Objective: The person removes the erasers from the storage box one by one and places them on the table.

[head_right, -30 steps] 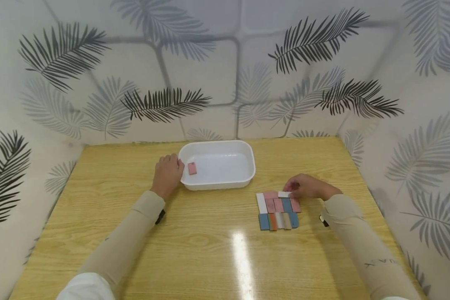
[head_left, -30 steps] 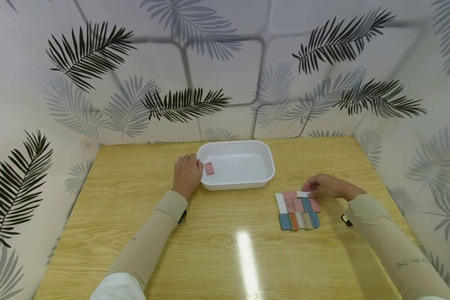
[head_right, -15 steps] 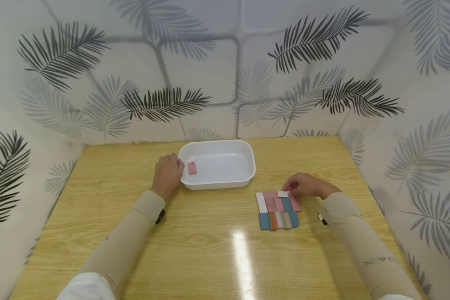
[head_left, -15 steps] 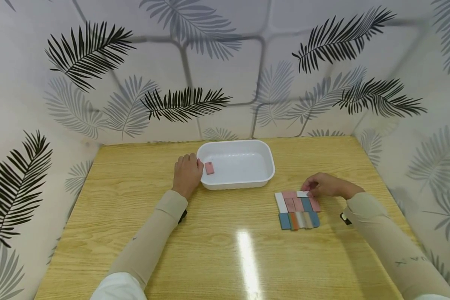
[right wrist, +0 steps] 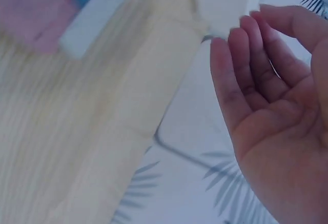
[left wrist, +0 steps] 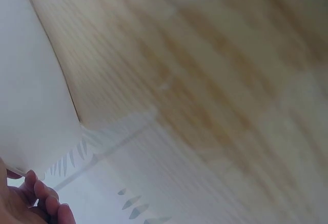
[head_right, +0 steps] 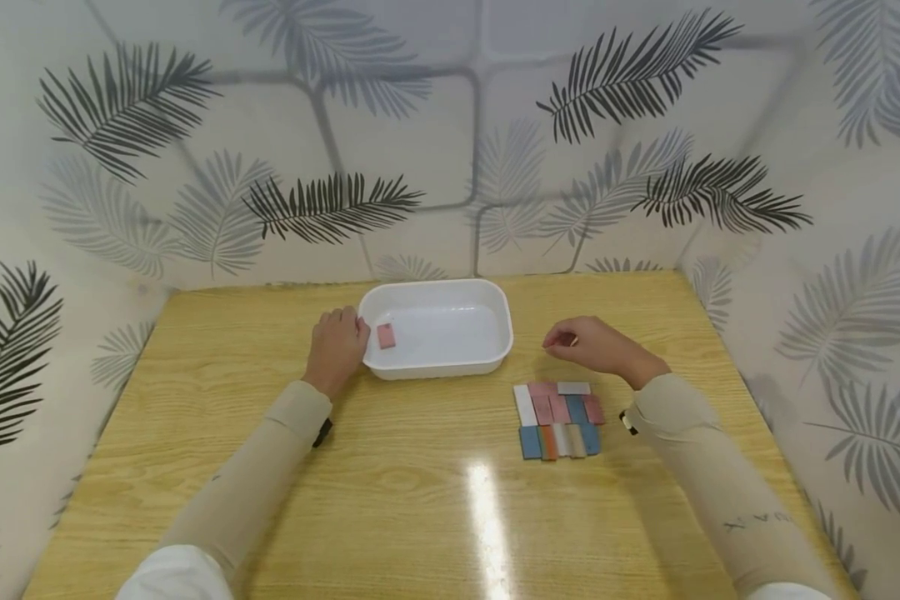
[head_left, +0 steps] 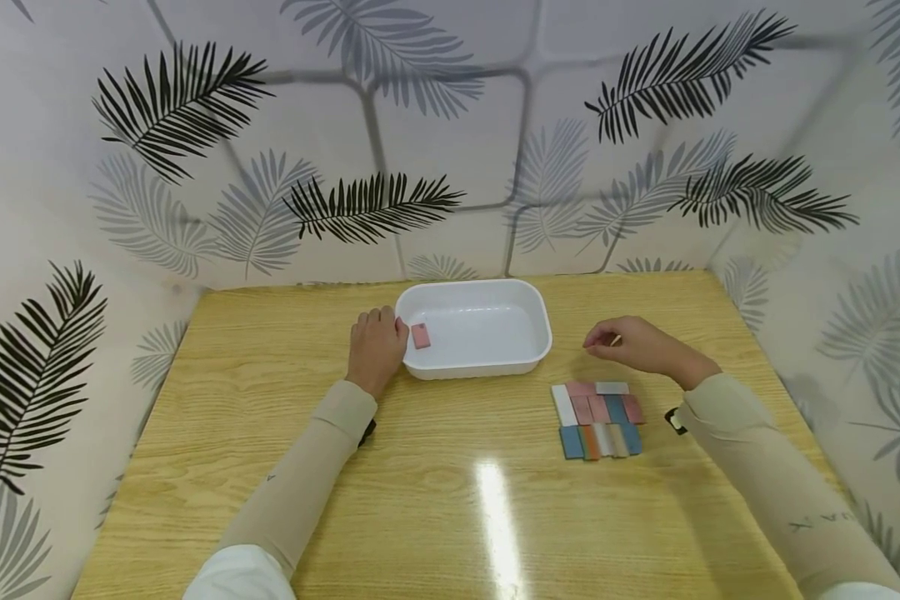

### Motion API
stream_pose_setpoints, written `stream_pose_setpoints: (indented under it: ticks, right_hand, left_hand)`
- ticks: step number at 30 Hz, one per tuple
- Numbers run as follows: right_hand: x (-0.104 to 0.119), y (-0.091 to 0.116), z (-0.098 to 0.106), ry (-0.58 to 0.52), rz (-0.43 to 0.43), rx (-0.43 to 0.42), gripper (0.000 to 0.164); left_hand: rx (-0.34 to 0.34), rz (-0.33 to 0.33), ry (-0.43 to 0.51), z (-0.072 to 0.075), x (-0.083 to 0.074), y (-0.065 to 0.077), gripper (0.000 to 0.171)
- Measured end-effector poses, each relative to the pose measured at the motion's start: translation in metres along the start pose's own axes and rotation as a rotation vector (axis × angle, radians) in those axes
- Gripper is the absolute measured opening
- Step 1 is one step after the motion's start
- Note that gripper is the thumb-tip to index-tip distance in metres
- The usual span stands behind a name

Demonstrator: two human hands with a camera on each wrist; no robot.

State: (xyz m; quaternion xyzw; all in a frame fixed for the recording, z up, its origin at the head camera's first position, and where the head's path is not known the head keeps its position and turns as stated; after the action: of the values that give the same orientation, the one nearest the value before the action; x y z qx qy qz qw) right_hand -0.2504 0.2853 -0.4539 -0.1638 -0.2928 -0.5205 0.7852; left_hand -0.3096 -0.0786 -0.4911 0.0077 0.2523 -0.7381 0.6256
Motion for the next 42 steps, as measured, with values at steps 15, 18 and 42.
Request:
stream_pose_setpoints:
  ticks: [15,18,42]
  right_hand:
    - [0.095,-0.076,-0.059,0.041,0.119,-0.084,0.015]
    - [0.104,-0.093,-0.076,0.064,0.112,-0.083,0.011]
    - [0.12,-0.167,-0.152,0.046,-0.197,-0.165,0.032]
  left_hand:
    - [0.012,-0.003,0.008,0.002,-0.001,0.001,0.026]
    - [0.013,-0.003,0.01,0.001,0.0,0.002,0.027]
    - [-0.024,-0.033,-0.041,0.0,0.003,-0.003,0.031]
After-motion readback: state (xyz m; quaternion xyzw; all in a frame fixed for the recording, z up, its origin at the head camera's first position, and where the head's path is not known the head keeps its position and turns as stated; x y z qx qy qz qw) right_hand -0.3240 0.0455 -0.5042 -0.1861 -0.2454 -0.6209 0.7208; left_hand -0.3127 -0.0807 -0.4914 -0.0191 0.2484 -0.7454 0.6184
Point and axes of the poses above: each hand's wrist, its own y-axis away from the middle knuckle, its own z-axis out of the back of the hand, x = y × z, the point moved 7 cm from there along -y, towards the middle knuckle, and after that the axes turned 6 degrees about -x, right-handed, at the moved point
